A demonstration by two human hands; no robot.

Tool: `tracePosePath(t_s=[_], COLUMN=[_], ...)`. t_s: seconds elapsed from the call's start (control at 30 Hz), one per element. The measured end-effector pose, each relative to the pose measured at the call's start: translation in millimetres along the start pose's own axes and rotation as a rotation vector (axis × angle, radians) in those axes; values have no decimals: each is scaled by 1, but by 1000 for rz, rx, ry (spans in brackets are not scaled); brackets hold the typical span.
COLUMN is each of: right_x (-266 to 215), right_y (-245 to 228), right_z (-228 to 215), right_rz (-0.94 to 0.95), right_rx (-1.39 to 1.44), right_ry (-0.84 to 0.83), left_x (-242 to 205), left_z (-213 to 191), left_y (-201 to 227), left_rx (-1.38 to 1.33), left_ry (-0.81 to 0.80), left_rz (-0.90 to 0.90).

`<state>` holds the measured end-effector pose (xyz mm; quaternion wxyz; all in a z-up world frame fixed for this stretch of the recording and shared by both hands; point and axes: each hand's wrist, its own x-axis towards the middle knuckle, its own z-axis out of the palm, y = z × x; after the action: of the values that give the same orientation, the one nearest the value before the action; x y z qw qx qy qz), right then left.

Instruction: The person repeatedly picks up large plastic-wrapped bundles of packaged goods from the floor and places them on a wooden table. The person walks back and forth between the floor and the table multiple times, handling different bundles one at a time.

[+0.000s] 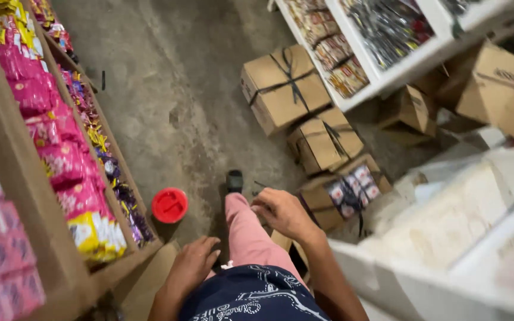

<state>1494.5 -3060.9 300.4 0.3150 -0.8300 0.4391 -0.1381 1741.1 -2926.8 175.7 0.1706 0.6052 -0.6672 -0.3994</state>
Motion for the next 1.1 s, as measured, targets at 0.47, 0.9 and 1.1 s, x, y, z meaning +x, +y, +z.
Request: tracePosePath(t_s=[0.47, 0.9, 1.1], right_x=[356, 692, 851], right_y=[175, 225, 248], right_z=[-126, -139, -194], right_rz=[-27, -185, -69], right_rx=[-82, -40, 18], right_ry=[-110, -344, -265], left_x=[383, 627, 802], left_z=[-160, -302, -428], left_y=[13, -100, -118], left_rx=[96, 60, 105], left_ry=[-2, -75, -101], left_rz=[-75, -257, -150])
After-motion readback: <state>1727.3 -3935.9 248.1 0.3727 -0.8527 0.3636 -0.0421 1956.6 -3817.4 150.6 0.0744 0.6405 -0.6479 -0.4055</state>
